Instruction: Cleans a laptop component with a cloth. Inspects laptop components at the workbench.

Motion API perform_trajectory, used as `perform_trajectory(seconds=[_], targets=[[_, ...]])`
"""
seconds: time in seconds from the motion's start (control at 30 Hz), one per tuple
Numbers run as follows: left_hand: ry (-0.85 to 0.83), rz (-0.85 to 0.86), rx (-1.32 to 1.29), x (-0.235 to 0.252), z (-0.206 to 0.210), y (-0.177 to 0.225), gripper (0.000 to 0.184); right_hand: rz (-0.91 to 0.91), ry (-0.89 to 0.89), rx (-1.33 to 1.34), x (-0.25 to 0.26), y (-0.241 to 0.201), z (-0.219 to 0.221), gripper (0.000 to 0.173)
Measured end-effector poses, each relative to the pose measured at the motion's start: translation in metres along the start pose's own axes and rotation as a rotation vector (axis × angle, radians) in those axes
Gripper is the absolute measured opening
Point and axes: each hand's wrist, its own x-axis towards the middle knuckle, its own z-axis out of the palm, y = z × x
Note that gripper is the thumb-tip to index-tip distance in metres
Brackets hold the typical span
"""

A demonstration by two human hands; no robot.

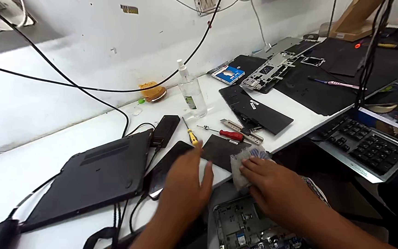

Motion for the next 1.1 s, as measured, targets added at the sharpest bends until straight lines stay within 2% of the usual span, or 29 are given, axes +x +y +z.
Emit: perform_trajectory(seconds=[0.13, 0.27, 0.4, 0.53, 0.6, 0.67, 0.73, 0.8, 0.87, 0.97, 1.03, 1.1], targets=[[0.030, -0.042, -0.059, -0.027, 0.041, 0.002, 0.063, 0.054, -0.064, -0.043, 0.019, -0.005, 0.004, 0.051], [0.064, -0.041, -0.089, -0.028, 0.050, -0.001, 0.065, 0.171, -0.080, -0.201, 0.012, -0.021, -0.003, 0.065], [0.100, -0.042, -0.079, -0.029, 0.054, -0.001, 0.063, 0.069, -0.088, -0.101, 0.028, -0.009, 0.012, 0.056], [0.138, -0.021, -0.068, -0.030, 0.056, -0.003, 0.061, 0.164, -0.073, -0.309, 0.021, -0.027, 0.002, 0.063], [0.138, -0.020, -0.080, -0.031, 0.056, -0.002, 0.061, 0.111, -0.145, -0.249, 0.027, -0.032, 0.001, 0.065], [0.135, -0.024, -0.091, -0.031, 0.056, -0.001, 0.060, 0.072, -0.185, -0.137, 0.044, -0.018, 0.011, 0.063], [0.127, -0.032, -0.092, -0.031, 0.056, -0.001, 0.062, 0.098, -0.160, -0.197, 0.049, -0.016, 0.014, 0.065], [0.137, -0.032, -0.087, -0.029, 0.055, -0.002, 0.061, 0.124, -0.169, -0.307, 0.046, -0.034, 0.006, 0.069], [0.135, -0.042, -0.094, -0.029, 0.055, -0.001, 0.061, 0.084, -0.197, -0.282, 0.054, -0.038, 0.008, 0.069], [0.125, -0.061, -0.104, -0.030, 0.055, 0.001, 0.064, 0.065, -0.259, -0.191, 0.072, -0.019, 0.013, 0.063], [0.132, -0.061, -0.091, -0.029, 0.056, 0.000, 0.062, 0.087, -0.213, -0.262, 0.065, -0.029, 0.007, 0.065], [0.145, -0.058, -0.082, -0.028, 0.058, 0.000, 0.062, 0.070, -0.276, -0.272, 0.062, -0.044, 0.000, 0.066]])
